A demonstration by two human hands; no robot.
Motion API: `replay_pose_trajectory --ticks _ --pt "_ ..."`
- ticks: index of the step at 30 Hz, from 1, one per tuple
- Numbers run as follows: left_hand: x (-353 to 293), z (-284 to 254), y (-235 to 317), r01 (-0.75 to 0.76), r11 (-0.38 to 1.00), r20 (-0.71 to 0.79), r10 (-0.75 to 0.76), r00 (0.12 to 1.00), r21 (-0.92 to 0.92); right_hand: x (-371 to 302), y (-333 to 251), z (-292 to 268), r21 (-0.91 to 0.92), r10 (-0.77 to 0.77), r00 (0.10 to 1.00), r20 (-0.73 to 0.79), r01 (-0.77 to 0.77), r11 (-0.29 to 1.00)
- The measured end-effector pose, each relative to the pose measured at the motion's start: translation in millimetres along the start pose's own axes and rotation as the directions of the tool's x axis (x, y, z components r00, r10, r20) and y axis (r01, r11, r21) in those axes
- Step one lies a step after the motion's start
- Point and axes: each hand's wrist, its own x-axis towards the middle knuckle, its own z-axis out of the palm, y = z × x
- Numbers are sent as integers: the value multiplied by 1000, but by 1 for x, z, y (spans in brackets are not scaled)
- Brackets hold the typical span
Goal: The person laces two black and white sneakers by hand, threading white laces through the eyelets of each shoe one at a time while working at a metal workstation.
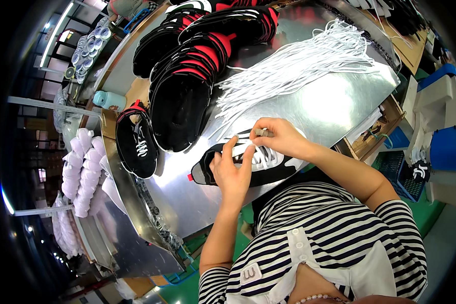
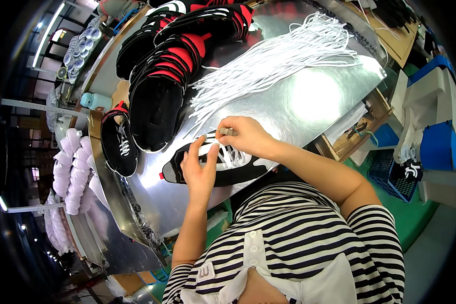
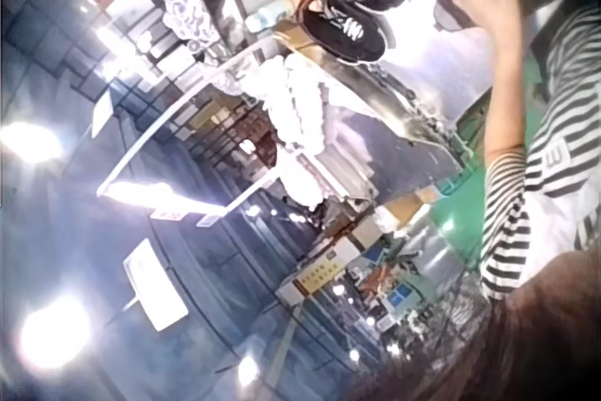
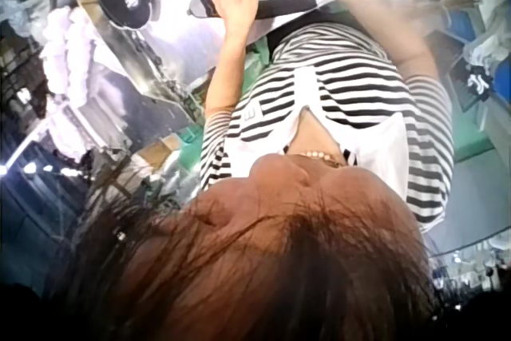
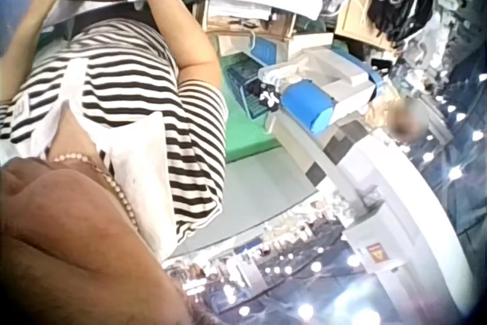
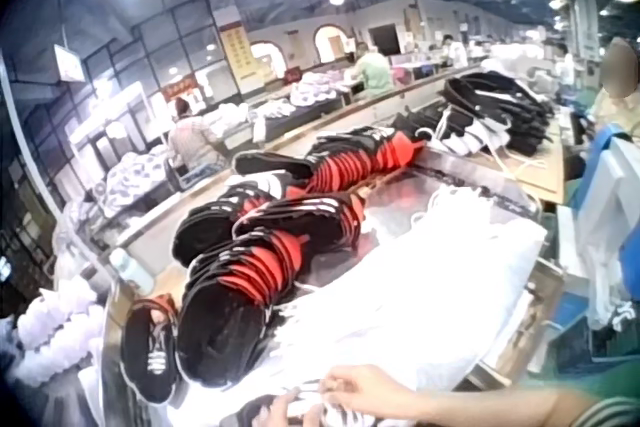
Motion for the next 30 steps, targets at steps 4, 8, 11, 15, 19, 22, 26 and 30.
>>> replay_pose_trajectory --ticks 4,8,11,15,19,22,26,30 --pt "0 7 0 -89 993 -77 95 992 74 0 1 2 -121 -92 995 -29 88 989" --pt "-1 5 3 -68 997 -77 71 995 43 -14 -4 -4 -146 -143 989 -47 135 980" --pt "-3 5 1 -35 999 -66 37 997 26 -27 -11 -13 -277 -86 996 15 87 957" --pt "-3 5 2 13 1000 -37 -13 999 2 -29 -11 -14 -464 -129 990 64 144 874" --pt "-5 1 7 105 992 46 -102 994 -64 -16 -19 -14 -644 -85 982 167 174 745" --pt "-11 8 2 -13 994 -10 12 1000 -111 -5 -11 6 -704 -184 956 229 293 647" --pt "-6 5 1 38 988 -4 -39 999 -149 0 -4 25 -778 -294 932 213 344 526" --pt "-4 -1 -1 12 981 105 8 994 -193 -12 -26 -27 -619 2 975 223 140 773"
